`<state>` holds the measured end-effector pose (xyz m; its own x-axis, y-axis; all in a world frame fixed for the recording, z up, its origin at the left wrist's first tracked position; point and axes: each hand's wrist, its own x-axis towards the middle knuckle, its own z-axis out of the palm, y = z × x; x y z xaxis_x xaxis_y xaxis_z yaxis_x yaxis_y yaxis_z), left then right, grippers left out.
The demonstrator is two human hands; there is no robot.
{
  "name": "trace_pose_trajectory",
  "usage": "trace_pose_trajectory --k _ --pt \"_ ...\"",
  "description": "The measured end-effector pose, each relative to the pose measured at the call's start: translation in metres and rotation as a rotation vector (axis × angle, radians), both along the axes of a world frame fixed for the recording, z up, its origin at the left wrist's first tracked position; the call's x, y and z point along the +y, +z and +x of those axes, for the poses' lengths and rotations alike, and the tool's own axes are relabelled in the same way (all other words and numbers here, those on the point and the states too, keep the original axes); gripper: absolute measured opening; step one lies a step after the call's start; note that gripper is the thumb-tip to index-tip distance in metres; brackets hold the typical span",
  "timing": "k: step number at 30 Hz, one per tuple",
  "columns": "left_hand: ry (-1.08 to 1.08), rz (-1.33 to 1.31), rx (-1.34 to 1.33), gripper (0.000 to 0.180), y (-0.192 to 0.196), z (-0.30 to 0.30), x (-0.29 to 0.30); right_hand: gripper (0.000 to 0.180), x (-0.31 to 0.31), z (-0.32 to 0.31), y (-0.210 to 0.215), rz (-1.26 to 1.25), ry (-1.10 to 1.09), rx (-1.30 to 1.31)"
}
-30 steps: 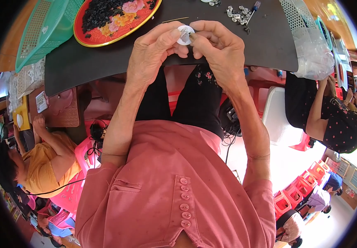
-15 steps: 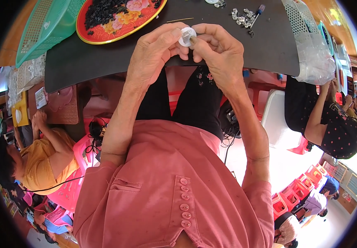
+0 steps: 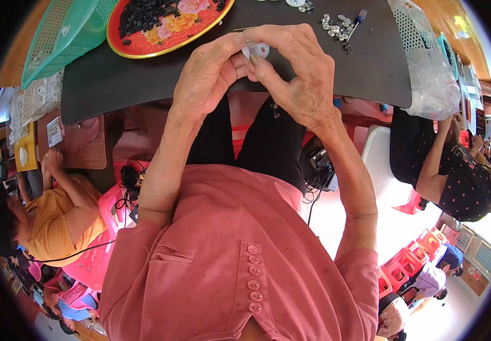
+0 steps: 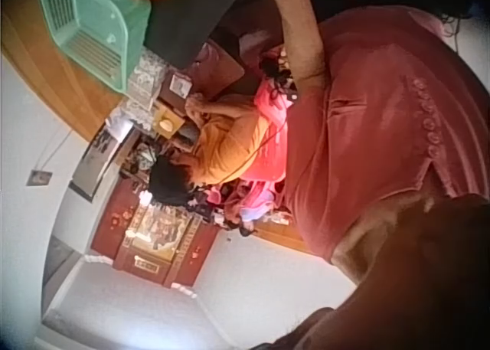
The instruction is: The person assembles electrical components by picking up small black pieces from a tray and metal parts from the table and inserting them into white plastic housings by hand.
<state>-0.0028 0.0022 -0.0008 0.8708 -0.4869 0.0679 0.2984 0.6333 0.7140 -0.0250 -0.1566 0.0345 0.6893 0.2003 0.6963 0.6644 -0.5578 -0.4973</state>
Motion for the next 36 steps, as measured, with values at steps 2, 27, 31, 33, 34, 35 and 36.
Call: trace_pose_trajectory --k 2,27,31,33,34,35,36 --pt "-0.001 -0.004 -0.004 0.030 -0.002 0.001 0.001 0.029 -0.002 0.001 -0.001 -0.016 0.014 0.011" --pt "0.046 0.060 -0.029 0.030 0.002 -0.001 -0.005 0.032 -0.002 -0.016 -0.003 0.061 -0.073 0.165" --pt "0.072 0.080 -0.035 0.029 0.004 -0.003 -0.008 0.028 0.000 -0.019 -0.009 0.326 -0.006 0.384" --pt "0.073 0.086 -0.027 0.029 0.004 -0.004 -0.008 0.027 0.000 -0.015 -0.013 0.483 0.025 0.370" --pt "0.064 0.088 -0.022 0.029 0.004 -0.004 -0.007 0.027 -0.001 -0.013 -0.015 0.482 0.025 0.370" --pt "0.055 0.091 -0.017 0.029 0.004 -0.004 -0.007 0.028 -0.004 -0.012 -0.016 0.449 0.065 0.382" --pt "0.056 0.091 -0.016 0.029 0.004 -0.003 -0.006 0.029 -0.007 -0.012 -0.016 0.417 0.104 0.393"
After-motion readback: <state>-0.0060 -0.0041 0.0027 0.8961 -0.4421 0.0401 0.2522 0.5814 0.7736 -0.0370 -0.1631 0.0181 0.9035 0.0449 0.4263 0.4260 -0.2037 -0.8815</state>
